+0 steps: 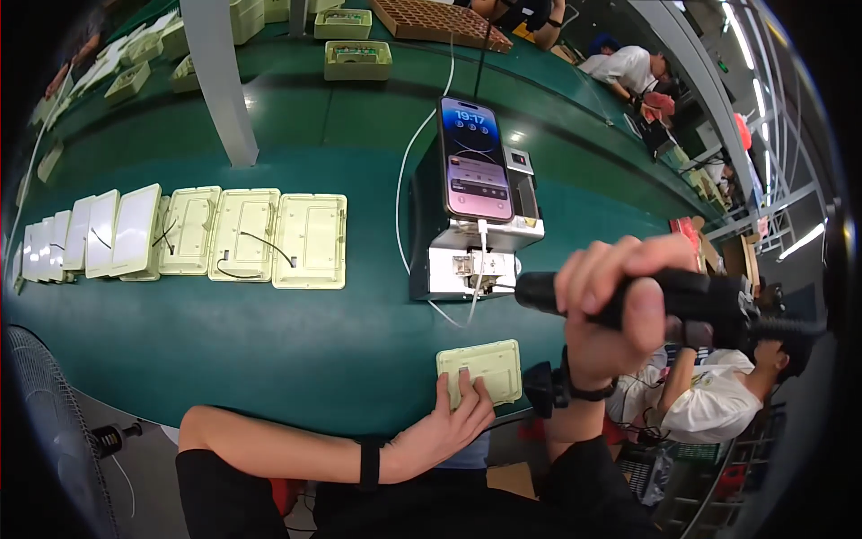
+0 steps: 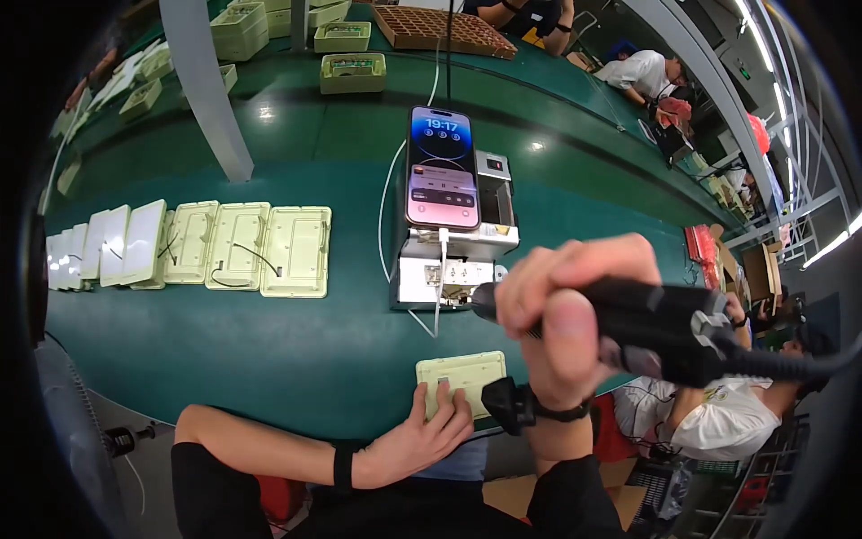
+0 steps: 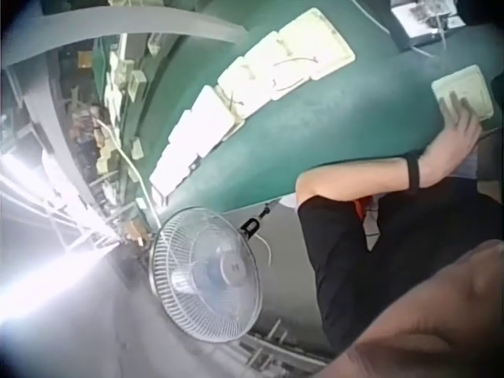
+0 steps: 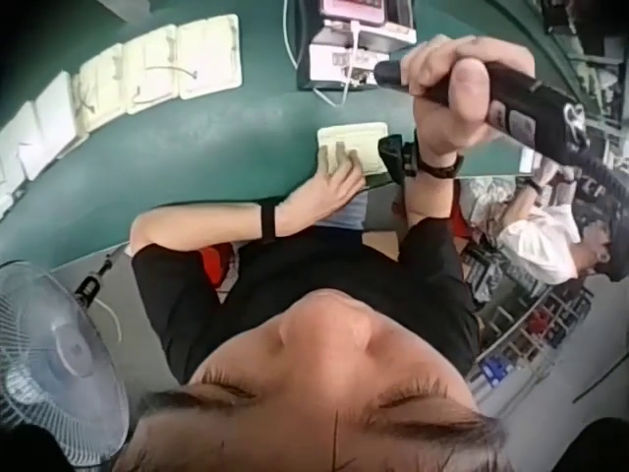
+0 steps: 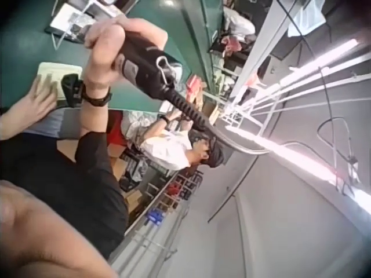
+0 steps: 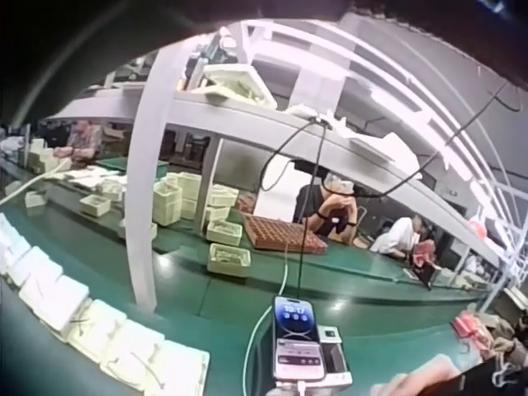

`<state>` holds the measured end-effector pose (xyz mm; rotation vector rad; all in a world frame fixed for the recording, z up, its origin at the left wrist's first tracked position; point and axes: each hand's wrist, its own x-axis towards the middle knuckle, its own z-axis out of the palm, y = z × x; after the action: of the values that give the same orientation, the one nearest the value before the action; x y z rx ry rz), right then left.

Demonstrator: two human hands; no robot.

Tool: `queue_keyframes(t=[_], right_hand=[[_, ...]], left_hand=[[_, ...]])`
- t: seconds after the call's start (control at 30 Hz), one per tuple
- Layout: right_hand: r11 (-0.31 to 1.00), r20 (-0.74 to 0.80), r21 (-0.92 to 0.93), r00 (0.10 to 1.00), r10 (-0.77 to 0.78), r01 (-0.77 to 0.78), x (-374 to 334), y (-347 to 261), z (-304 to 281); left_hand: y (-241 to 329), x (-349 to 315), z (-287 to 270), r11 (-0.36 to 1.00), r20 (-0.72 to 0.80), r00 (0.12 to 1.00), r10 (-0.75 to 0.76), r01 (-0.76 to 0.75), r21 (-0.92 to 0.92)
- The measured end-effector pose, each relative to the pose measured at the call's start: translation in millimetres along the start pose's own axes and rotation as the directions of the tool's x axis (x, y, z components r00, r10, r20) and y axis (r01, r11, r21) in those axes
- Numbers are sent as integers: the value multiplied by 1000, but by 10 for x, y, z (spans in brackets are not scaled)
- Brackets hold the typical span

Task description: The person picks up a plastic casing, drives screws into it using a power screwdriver, and moves it to a row on the left. They repeat this process with several casings, occasionally touching a phone screen between units.

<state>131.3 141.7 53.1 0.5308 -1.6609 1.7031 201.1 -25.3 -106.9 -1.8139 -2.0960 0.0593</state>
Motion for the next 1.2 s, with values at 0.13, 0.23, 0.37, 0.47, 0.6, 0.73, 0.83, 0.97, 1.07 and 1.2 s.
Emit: queue_keyframes(t=[0.13, 0.23, 0.37, 0.47, 0.6, 0.73, 0.83, 0.97, 1.07, 1.2], right_hand=[[991, -26, -124, 998, 53, -56, 10, 234, 94], [981, -60, -145, 990, 124, -132, -40, 260, 83], [986, -75, -65, 986, 150, -155, -170, 175, 31], [969, -5, -3, 969, 247, -247, -456, 112, 28], [944, -74, -74, 946, 315, -320, -763, 74, 52], [936, -87, -70, 937, 339, -345, -811, 70, 21], [940, -79, -63, 941, 330, -335, -803, 117, 10], [940, -85, -56, 940, 332, -337, -845, 147, 18], [936, -91, -52, 935, 344, -349, -832, 164, 30], [933, -98, -60, 932, 348, -354, -829, 187, 24]], left_hand=[[15, -14, 18, 999, 24, 999, -39, 38, 13], [25, -4, 33, 998, -14, 998, -59, 59, 35], [10, 7, 51, 996, -17, 997, -71, 71, 46], [22, 27, 55, 997, -9, 997, -78, 78, 28], [27, 51, 51, 996, -8, 997, -82, 82, 27], [10, 52, 22, 997, 5, 998, -67, 66, 42], [-16, 51, 17, 998, 18, 999, -50, 49, 44], [-16, 43, 18, 998, 32, 999, -40, 39, 49], [-16, 38, 6, 996, 33, 998, -44, 42, 75], [-39, 47, -2, 998, 39, 999, -35, 33, 46]])
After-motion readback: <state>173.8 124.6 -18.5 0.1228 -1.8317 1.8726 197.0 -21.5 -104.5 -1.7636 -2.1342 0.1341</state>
